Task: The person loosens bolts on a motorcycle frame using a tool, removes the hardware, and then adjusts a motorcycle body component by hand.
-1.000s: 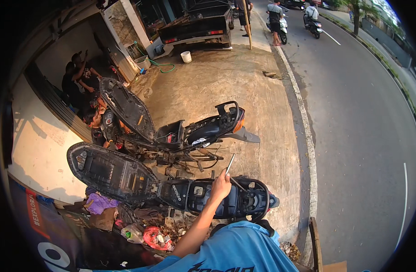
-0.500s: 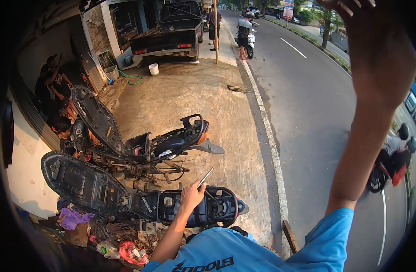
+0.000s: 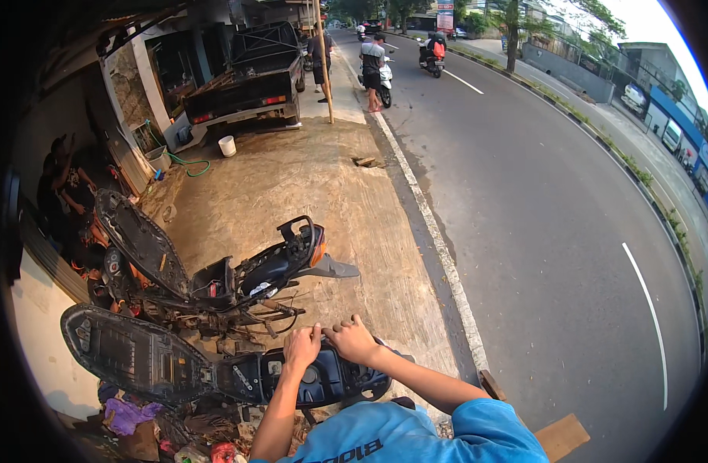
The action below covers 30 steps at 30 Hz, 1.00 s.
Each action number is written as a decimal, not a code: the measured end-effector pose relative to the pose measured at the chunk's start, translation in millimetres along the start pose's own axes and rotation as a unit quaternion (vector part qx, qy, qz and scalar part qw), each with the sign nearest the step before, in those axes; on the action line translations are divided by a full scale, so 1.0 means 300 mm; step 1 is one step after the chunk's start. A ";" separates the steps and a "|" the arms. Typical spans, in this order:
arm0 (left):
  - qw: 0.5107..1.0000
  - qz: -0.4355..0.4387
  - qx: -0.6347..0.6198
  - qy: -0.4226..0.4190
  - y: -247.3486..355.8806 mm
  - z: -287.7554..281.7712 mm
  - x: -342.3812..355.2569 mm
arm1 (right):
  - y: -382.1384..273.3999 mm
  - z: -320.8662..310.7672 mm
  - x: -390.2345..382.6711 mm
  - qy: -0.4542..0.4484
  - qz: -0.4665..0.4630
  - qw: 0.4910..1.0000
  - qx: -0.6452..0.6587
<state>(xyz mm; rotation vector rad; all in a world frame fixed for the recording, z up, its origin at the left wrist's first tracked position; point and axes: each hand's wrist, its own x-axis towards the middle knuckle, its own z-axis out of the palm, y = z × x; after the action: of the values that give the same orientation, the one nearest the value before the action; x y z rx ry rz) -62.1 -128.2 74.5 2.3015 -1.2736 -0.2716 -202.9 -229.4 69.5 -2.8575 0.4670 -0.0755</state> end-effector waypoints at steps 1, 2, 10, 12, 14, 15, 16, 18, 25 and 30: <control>0.999 0.007 -0.045 0.016 -0.019 0.016 0.015 | 0.009 0.028 -0.006 0.075 -0.020 0.997 0.010; 0.999 0.010 -0.045 0.011 -0.011 0.014 0.007 | -0.009 0.018 -0.012 0.074 -0.015 0.997 0.012; 0.961 -0.217 -0.160 -0.055 0.037 0.078 -0.085 | -0.112 0.125 -0.030 0.099 0.114 0.980 0.127; 0.937 -0.205 -0.271 -0.074 0.020 0.113 -0.074 | -0.156 0.082 -0.049 0.082 0.131 0.969 0.192; 0.936 -0.208 -0.265 -0.099 -0.028 0.134 -0.057 | -0.130 0.088 -0.054 0.000 0.121 0.946 0.300; 0.945 -0.193 -0.238 -0.114 -0.064 0.145 -0.048 | -0.114 0.068 -0.065 -0.023 0.096 0.937 0.334; 0.953 -0.178 -0.211 -0.127 -0.097 0.158 -0.045 | -0.092 0.044 -0.073 -0.045 0.069 0.926 0.368; 0.927 -0.234 -0.245 -0.162 0.021 0.059 -0.032 | 0.014 0.028 -0.067 -0.115 0.070 0.936 0.324; 0.990 -0.030 -0.008 -0.136 0.007 0.004 0.003 | 0.040 0.007 0.019 0.284 0.050 0.956 0.049; 0.987 0.011 -0.004 -0.162 -0.035 0.000 0.027 | 0.009 -0.063 0.038 0.068 0.050 0.996 -0.015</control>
<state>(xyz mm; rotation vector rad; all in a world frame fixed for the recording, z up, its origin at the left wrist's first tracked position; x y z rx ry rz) -49.9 -130.3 69.6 2.3003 -1.4465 -0.6637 -194.7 -239.7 87.4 -2.8649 0.6428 -0.2478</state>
